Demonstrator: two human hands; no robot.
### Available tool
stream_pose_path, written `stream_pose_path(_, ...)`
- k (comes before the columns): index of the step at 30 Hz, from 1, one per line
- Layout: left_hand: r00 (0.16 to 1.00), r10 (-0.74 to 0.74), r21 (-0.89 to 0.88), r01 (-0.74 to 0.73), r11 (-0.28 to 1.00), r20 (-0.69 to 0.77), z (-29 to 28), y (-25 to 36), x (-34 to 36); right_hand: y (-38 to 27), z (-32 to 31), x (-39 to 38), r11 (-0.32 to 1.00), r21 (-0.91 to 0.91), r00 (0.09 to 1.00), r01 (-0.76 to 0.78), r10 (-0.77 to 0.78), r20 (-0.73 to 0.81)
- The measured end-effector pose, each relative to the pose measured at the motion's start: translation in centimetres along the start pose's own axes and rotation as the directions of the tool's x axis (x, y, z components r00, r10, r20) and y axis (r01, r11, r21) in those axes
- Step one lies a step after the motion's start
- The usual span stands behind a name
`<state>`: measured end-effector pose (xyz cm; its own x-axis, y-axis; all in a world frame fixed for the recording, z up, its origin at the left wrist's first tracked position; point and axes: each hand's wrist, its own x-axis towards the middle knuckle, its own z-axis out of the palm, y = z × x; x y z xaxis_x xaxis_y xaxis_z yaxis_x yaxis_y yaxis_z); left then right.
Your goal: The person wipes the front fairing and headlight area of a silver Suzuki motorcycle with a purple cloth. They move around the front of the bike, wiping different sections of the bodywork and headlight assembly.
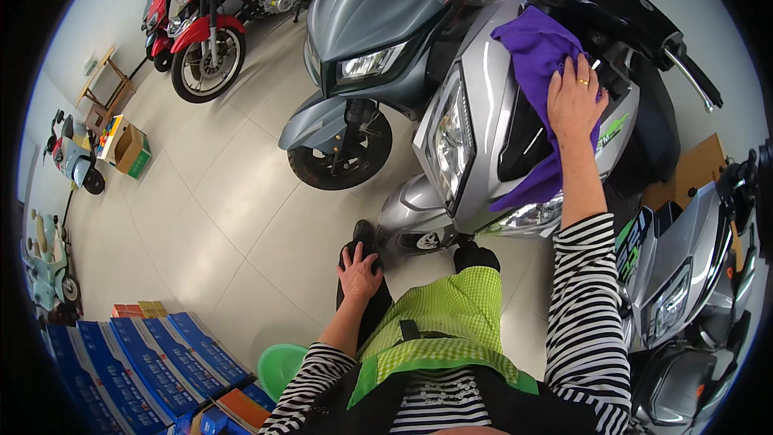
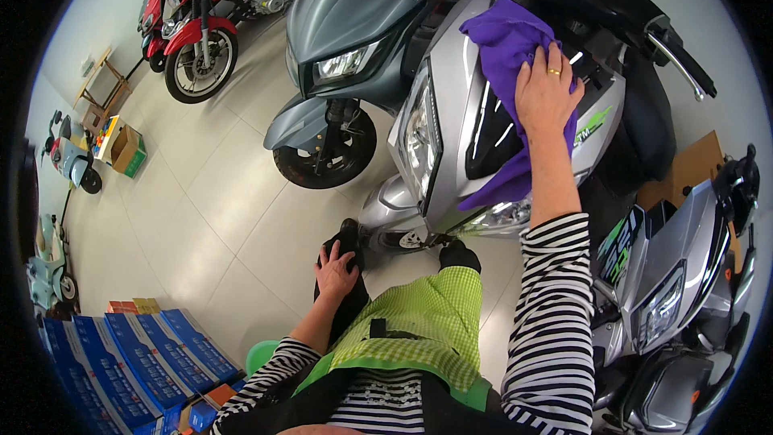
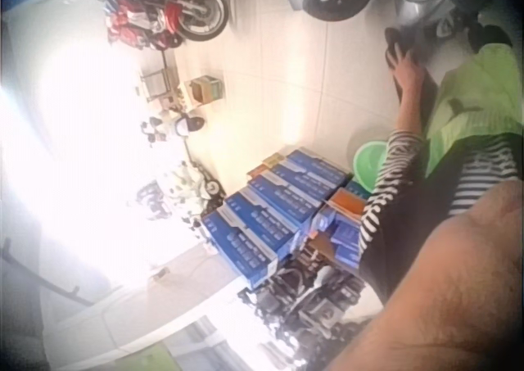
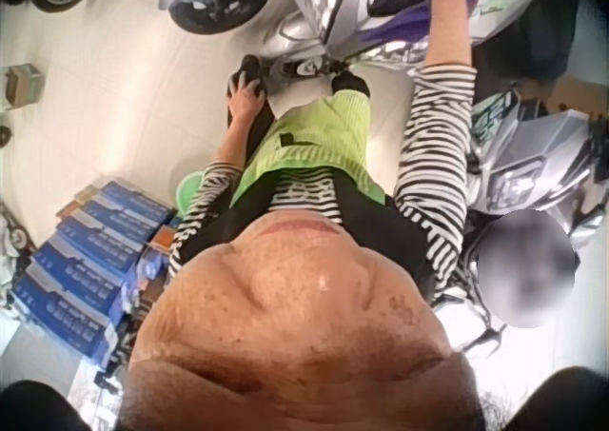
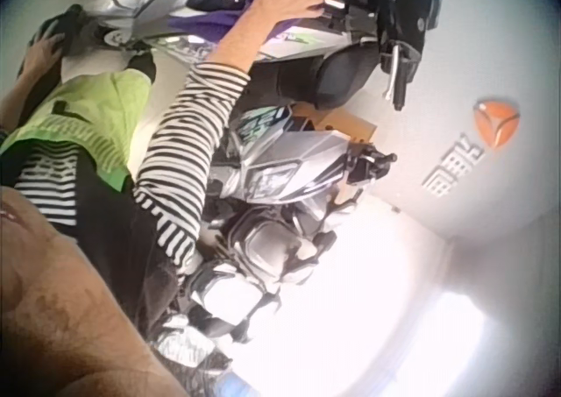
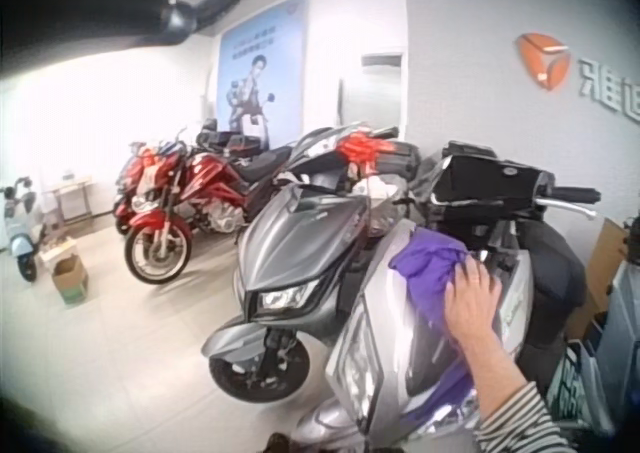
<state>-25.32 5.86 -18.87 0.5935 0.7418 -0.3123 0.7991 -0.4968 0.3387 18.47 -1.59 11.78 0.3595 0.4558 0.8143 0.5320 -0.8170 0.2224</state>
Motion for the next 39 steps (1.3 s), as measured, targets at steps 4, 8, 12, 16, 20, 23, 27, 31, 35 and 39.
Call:
stream_pose_path(4, 1.000, -0.005, 0.009, 0.005, 1.000, -0.005, 0.0, 0.0, -0.1, -0.9, -1.3, -4.2, 0.999, -0.008, 0.999, -0.050, 0.050, -0.006)
stream_pose_path(8, 1.000, 0.002, 0.034, -0.002, 0.999, 0.000, -0.3, 0.1, -0.3, -1.8, -3.8, -9.4, 0.995, 0.087, 0.996, -0.042, 0.035, 0.082)
stream_pose_path(12, 1.000, 0.012, 0.036, -0.012, 0.999, -0.003, 0.0, -0.2, -0.6, -3.1, -6.7, -15.6, 0.989, 0.144, 0.973, -0.016, -0.018, 0.231)
stream_pose_path(16, 0.999, 0.027, 0.037, -0.026, 0.999, -0.030, 0.6, -0.8, -1.0, -4.8, -8.2, -22.3, 0.966, 0.189, 0.922, 0.179, -0.232, 0.309)
stream_pose_path(20, 0.999, 0.034, 0.022, -0.034, 0.999, -0.029, 0.5, -1.5, -2.0, -8.8, -7.4, -31.0, 0.783, 0.617, 0.764, -0.082, -0.348, 0.543)
stream_pose_path(23, 0.991, 0.124, -0.069, -0.127, 0.990, -0.050, 0.6, -1.6, -2.8, -12.1, -8.8, -39.0, 0.554, 0.714, 0.607, -0.428, -0.410, 0.681)
stream_pose_path(27, 0.849, 0.524, -0.475, -0.433, 0.766, 0.072, 2.3, 0.0, -3.7, -13.4, -12.2, -43.1, 0.030, 0.275, 0.196, -0.961, -0.629, 0.753)
stream_pose_path(31, 0.684, 0.519, -0.858, 0.382, 0.344, 0.512, 4.1, 2.5, -5.5, -10.4, -14.6, -40.1, -0.502, -0.224, 0.219, -0.835, -0.676, 0.703)
stream_pose_path(35, 0.557, 0.556, -0.755, 0.222, 0.617, 0.617, 2.9, 3.7, -8.1, -6.1, -16.3, -37.0, -0.724, -0.310, 0.389, -0.616, -0.622, 0.679)
stream_pose_path(39, 0.462, 0.693, -0.808, 0.095, 0.582, 0.554, 1.5, 5.4, -8.5, -3.6, -16.9, -35.6, -0.862, -0.257, 0.472, -0.437, -0.463, 0.750)
